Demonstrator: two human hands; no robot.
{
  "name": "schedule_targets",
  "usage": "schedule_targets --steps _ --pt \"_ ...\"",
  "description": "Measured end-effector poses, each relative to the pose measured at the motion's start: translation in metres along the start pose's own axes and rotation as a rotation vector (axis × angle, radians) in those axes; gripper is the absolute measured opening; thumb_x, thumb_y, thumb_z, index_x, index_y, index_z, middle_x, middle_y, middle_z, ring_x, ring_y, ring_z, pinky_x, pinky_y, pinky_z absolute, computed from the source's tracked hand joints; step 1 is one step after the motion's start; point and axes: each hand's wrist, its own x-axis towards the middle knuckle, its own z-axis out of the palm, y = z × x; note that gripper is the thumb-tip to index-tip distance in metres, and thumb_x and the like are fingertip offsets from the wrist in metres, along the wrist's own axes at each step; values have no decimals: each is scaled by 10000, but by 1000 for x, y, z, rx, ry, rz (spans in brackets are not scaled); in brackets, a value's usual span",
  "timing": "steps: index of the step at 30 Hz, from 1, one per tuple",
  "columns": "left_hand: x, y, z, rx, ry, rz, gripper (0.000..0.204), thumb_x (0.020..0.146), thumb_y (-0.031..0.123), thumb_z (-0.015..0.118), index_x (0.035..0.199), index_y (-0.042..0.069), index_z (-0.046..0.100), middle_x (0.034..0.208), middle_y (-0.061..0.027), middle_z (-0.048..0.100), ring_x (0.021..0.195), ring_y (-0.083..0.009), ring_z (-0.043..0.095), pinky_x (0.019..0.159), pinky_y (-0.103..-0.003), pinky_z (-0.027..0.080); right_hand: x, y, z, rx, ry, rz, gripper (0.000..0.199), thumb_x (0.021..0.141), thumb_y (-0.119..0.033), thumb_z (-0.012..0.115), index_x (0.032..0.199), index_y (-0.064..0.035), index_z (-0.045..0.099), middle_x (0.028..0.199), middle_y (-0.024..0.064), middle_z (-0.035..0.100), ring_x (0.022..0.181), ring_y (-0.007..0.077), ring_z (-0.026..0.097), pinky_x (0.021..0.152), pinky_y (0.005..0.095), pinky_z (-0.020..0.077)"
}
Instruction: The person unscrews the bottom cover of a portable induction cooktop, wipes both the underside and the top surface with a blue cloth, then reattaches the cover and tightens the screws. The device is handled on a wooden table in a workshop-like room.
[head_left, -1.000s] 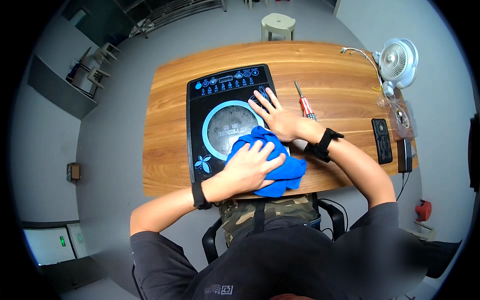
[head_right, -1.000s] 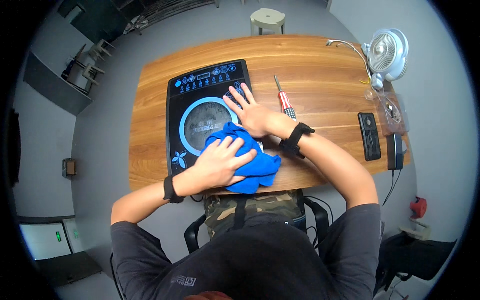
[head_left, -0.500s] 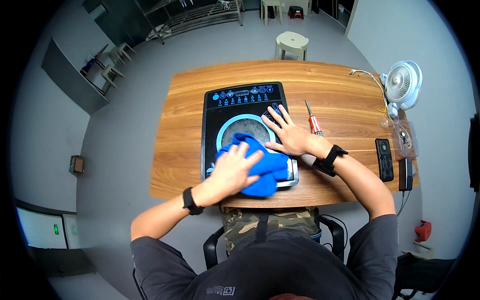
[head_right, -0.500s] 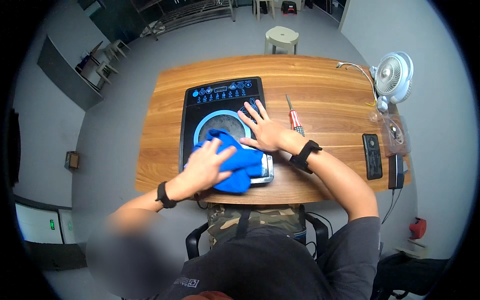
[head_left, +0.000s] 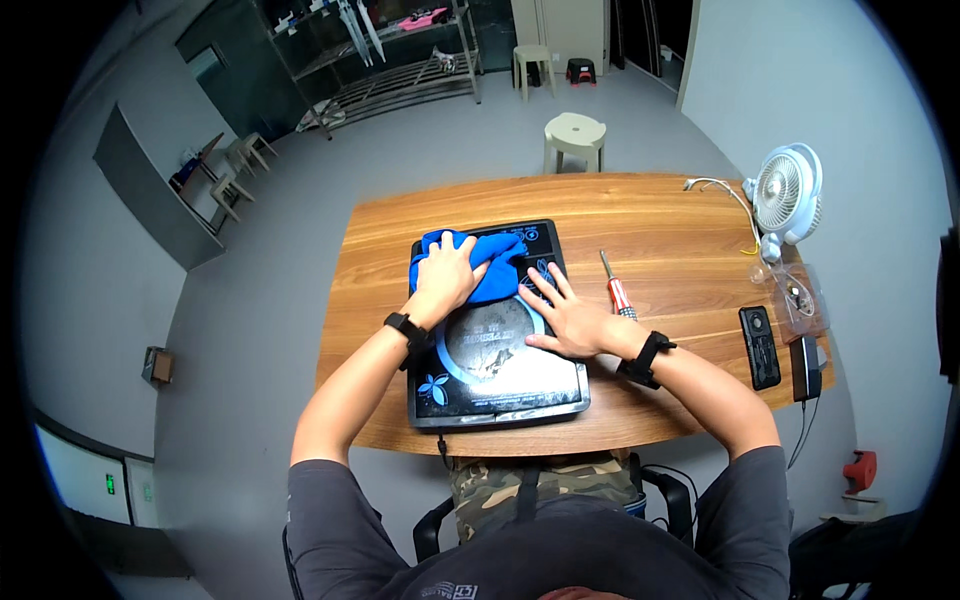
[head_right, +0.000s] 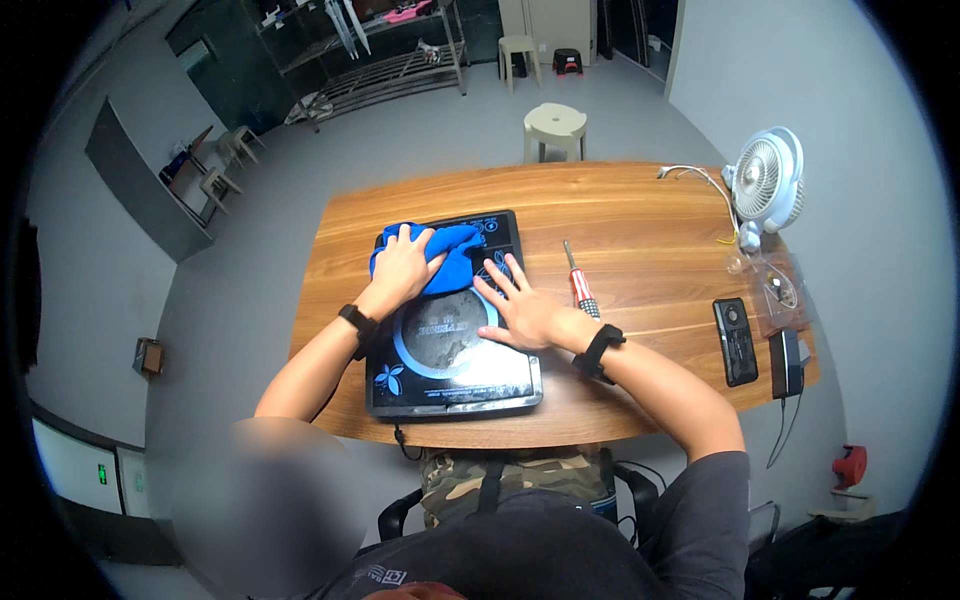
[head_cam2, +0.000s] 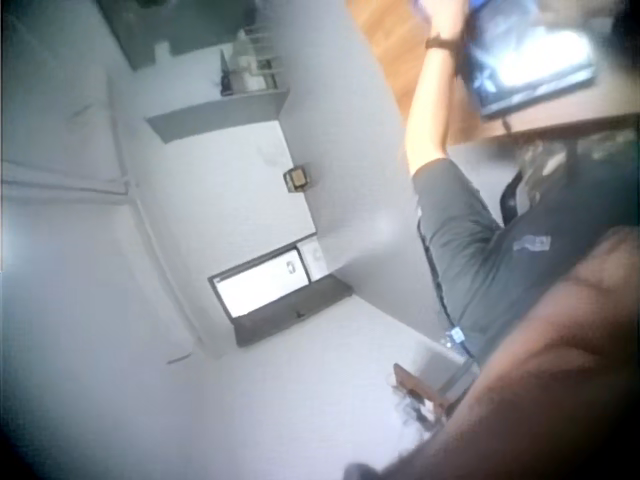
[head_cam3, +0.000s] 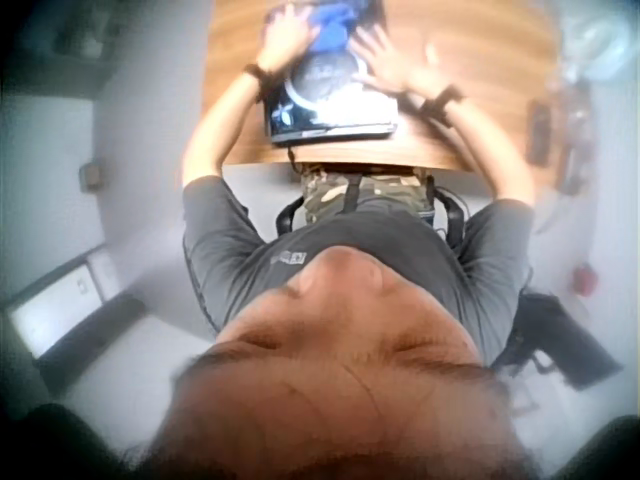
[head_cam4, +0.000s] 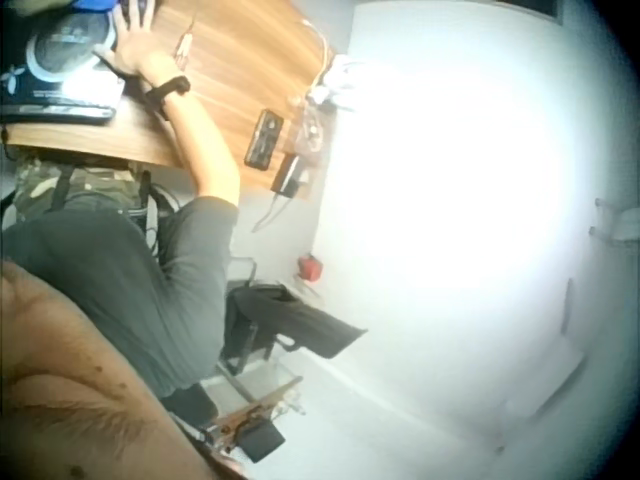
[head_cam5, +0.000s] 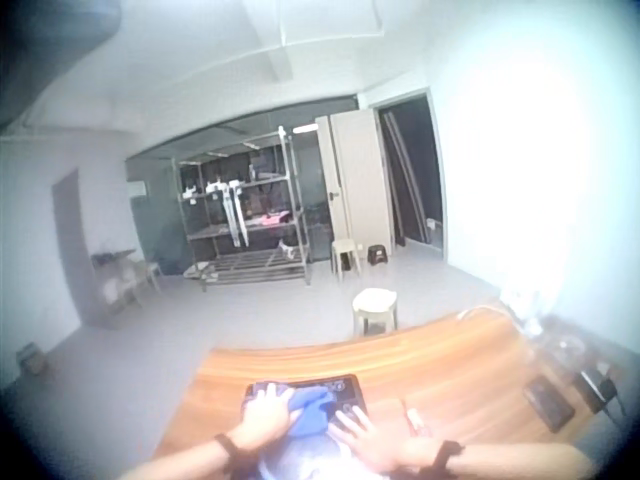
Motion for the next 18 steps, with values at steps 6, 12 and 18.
schedule_targets --steps 6,12,18 --pt "54 17 24 39 35 -107 520 936 493 678 1279 104 633 1242 -262 586 1073 -468 646 818 -513 597 3 -1 2 1 -40 3 916 1020 -675 418 1649 -57 170 1704 284 40 1549 543 -56 1255 617 162" --pt "60 34 24 -29 53 -109 496 946 464 666 1272 92 623 1262 -268 576 1085 -487 638 831 -537 592 1 0 -1 30 -43 17 935 1014 -693 418 1652 -60 159 1704 283 40 1553 535 -47 1256 611 164" --pt "22 37 8 -106 -71 19 583 950 483 648 1373 93 554 1343 -273 546 1165 -517 597 935 -569 552 0 -7 -13 79 -102 46 919 1024 -687 400 1646 -54 162 1699 284 72 1553 529 -70 1262 616 127"
